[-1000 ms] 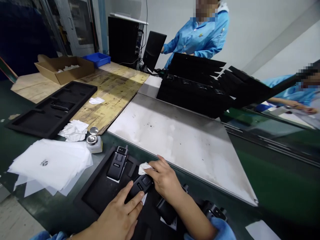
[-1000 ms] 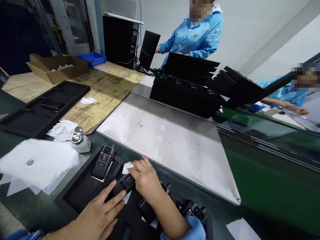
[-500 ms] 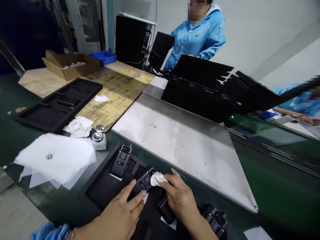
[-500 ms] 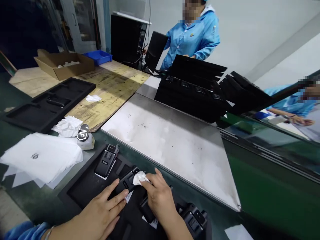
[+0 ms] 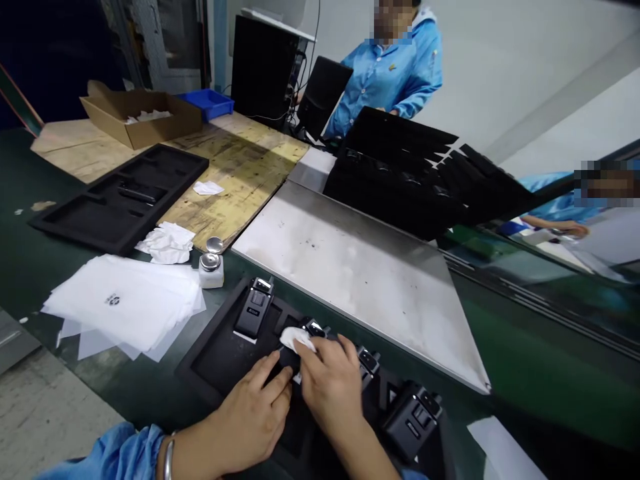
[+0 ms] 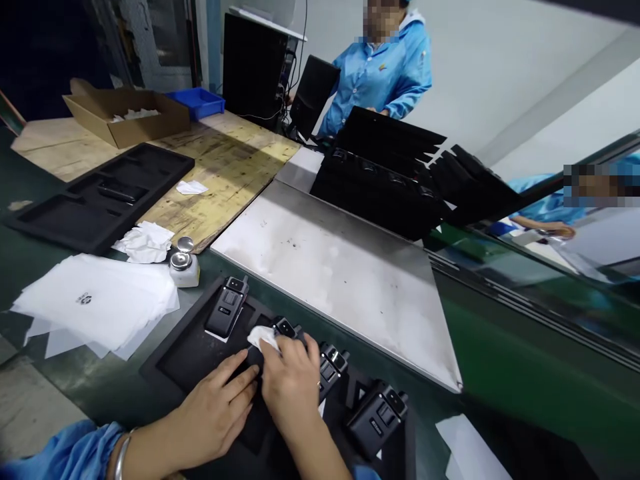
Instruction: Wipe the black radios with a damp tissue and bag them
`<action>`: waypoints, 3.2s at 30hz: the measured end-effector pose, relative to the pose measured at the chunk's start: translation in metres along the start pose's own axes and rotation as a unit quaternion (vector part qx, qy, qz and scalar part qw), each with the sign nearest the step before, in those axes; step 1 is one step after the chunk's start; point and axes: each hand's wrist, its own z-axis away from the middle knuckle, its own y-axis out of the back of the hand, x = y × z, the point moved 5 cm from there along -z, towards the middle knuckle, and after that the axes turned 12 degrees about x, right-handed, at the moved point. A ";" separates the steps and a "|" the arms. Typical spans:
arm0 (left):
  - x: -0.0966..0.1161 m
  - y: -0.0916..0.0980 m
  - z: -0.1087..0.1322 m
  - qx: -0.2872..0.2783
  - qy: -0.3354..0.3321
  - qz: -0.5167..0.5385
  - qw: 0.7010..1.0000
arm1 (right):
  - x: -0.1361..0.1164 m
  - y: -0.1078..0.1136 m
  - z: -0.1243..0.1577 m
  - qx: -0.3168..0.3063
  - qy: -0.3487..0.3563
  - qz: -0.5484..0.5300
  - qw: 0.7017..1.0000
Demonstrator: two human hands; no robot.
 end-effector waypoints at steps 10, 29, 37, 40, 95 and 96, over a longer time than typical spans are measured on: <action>-0.003 -0.006 0.001 0.027 0.038 0.023 0.999 | -0.016 -0.010 0.000 -0.009 -0.001 0.058 0.998; -0.007 -0.009 0.000 0.050 0.011 0.044 0.998 | 0.004 0.026 0.043 0.027 -0.097 0.029 0.995; 0.030 -0.014 -0.017 0.013 -0.072 0.030 0.997 | 0.049 0.051 0.082 0.091 -0.160 0.138 0.973; 0.052 -0.034 -0.026 -0.045 -0.088 0.025 0.995 | 0.038 0.040 0.070 0.078 -0.173 0.136 0.972; 0.058 -0.088 -0.028 -0.176 -0.089 0.071 0.978 | 0.117 0.050 0.045 0.089 -0.330 0.156 0.927; 0.058 -0.089 -0.027 -0.174 -0.089 0.073 0.978 | 0.118 0.052 0.045 0.102 -0.333 0.151 0.925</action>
